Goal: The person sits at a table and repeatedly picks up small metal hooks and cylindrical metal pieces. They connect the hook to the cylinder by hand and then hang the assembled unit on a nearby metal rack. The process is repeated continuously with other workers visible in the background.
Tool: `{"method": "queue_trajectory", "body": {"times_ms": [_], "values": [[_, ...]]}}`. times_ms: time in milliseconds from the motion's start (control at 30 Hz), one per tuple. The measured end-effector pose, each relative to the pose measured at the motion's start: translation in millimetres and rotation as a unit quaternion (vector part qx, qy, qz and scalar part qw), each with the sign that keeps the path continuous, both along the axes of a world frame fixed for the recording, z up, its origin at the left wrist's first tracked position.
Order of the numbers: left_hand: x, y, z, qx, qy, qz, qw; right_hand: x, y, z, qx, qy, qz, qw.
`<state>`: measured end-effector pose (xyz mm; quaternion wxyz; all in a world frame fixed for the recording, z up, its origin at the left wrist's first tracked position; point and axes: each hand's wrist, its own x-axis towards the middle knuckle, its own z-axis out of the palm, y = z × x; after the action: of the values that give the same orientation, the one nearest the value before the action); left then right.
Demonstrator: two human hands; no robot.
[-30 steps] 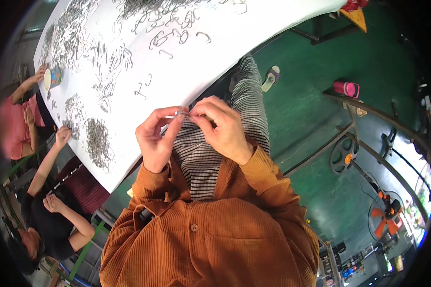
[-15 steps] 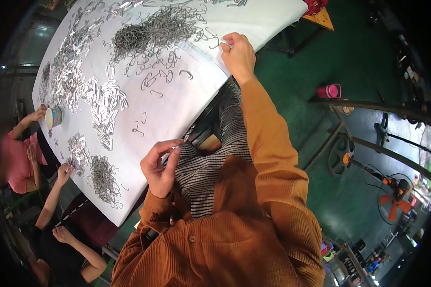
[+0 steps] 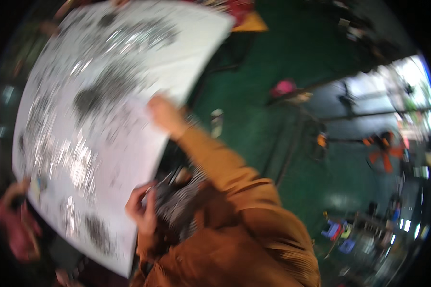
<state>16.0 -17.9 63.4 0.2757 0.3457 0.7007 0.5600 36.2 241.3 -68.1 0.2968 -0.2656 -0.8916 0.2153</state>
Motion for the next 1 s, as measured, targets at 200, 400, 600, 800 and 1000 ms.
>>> {"method": "queue_trajectory", "body": {"times_ms": [200, 400, 600, 800, 1000], "values": [[-4.2, -5.0, -19.0, 0.006, -0.01, 0.0, 1.0, -39.2, -48.0, 9.9, -0.073, -0.045, -0.018, 0.996], [0.8, -4.3, -17.5, 0.017, -0.029, -0.005, 0.999, -37.2, -44.5, 9.4, -0.069, -0.105, -0.011, 0.992], [2.3, -8.0, -16.1, 0.007, -0.024, 0.003, 1.0, -33.5, -43.5, 17.8, -0.204, -0.047, -0.005, 0.978], [-1.9, -3.1, -9.3, 0.005, -0.001, 0.0, 1.0, -14.5, -20.0, 13.6, -0.165, 0.051, -0.107, 0.979], [-3.5, 0.0, -5.8, 0.04, 0.016, -0.038, 0.998, 17.5, 16.1, 26.0, -0.215, 0.054, -0.17, 0.96]]}}
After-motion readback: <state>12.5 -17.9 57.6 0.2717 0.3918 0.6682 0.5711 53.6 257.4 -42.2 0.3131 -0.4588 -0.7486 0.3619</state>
